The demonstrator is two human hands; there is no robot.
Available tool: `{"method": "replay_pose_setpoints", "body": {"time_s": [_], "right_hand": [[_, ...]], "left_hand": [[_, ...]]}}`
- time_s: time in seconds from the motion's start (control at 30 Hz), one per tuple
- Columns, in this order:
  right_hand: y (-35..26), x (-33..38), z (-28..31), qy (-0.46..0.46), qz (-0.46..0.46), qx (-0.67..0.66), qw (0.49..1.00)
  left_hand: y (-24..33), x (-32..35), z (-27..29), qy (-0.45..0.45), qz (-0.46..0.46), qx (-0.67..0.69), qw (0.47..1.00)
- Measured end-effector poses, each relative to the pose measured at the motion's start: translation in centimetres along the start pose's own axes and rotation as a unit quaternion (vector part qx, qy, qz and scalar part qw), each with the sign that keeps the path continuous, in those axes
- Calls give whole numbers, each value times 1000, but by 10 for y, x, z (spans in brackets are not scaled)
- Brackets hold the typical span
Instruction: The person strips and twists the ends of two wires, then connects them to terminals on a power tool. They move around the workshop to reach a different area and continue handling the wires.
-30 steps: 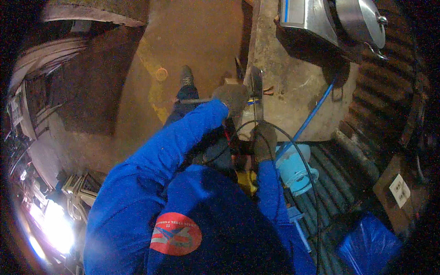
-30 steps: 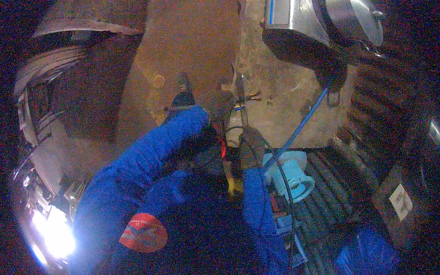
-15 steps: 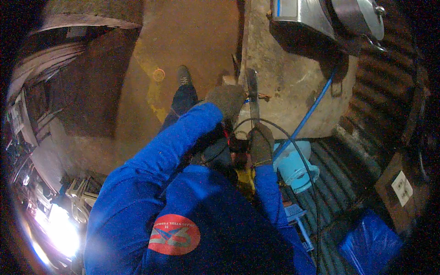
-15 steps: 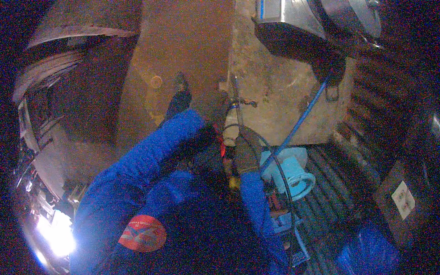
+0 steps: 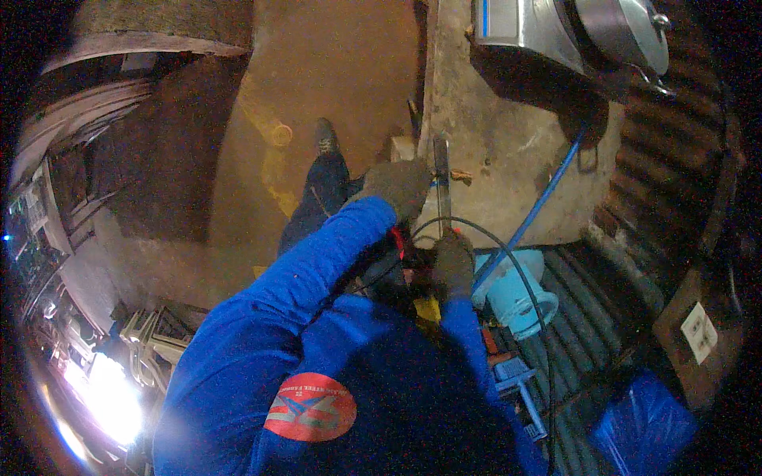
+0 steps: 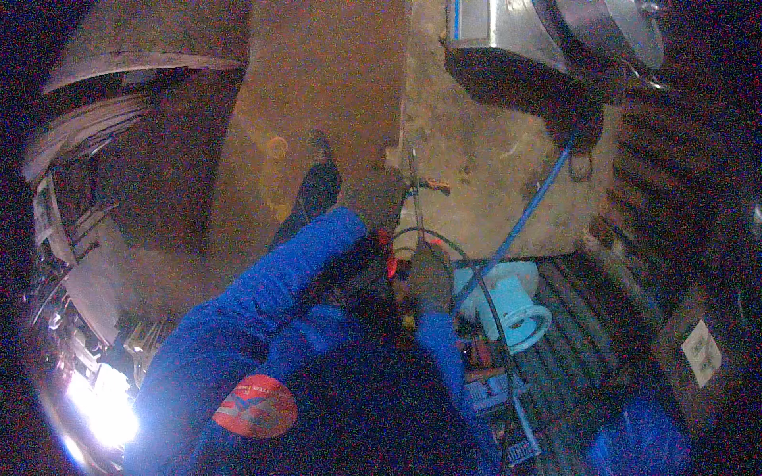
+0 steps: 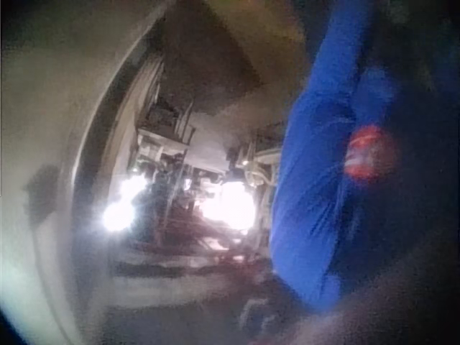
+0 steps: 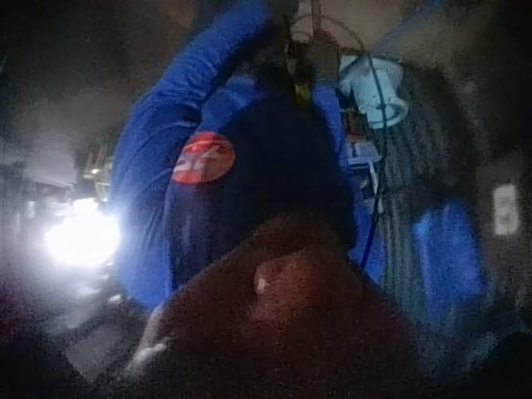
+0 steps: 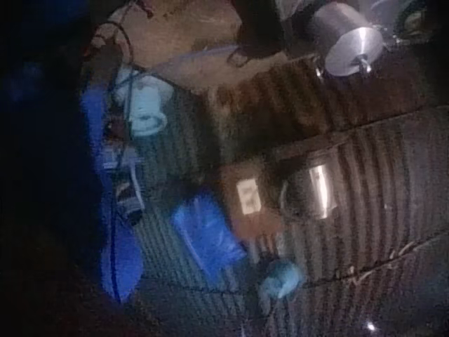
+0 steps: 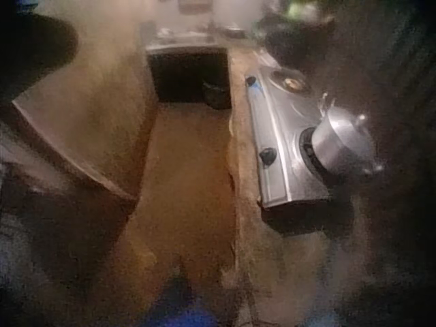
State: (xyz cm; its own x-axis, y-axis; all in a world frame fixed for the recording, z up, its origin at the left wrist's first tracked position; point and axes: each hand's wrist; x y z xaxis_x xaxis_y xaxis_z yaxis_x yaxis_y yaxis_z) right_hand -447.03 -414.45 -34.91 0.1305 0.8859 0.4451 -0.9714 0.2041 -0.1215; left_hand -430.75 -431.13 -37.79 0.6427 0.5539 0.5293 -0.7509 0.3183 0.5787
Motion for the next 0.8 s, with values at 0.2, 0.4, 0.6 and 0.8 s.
{"method": "replay_pose_setpoints", "body": {"time_s": [0.2, 0.4, 0.6, 0.8], "right_hand": [[-11, -19, 3, -22, -164, -226, 960], [6, 9, 1, -19, -53, -17, 998], [-51, -55, 62, -149, -246, -371, 883], [-24, -57, 33, -69, -193, -193, 960]], "left_hand": [[4, -4, 13, 39, -11, 2, 999], [-3, -3, -3, 103, -27, -9, 994], [2, 6, 4, 111, 5, 34, 993], [6, 10, -25, 100, -44, 34, 993]]}}
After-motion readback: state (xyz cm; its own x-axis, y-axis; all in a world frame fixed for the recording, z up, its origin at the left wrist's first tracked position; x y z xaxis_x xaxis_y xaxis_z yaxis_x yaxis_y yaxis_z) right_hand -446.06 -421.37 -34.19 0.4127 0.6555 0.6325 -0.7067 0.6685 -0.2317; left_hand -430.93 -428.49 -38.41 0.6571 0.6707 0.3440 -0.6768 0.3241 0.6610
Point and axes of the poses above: each hand's wrist, its own x-axis away from the middle knuckle, its own z-axis out of the back of the hand, y = z × x, and after that the axes turned 11 degrees about -z, right-handed
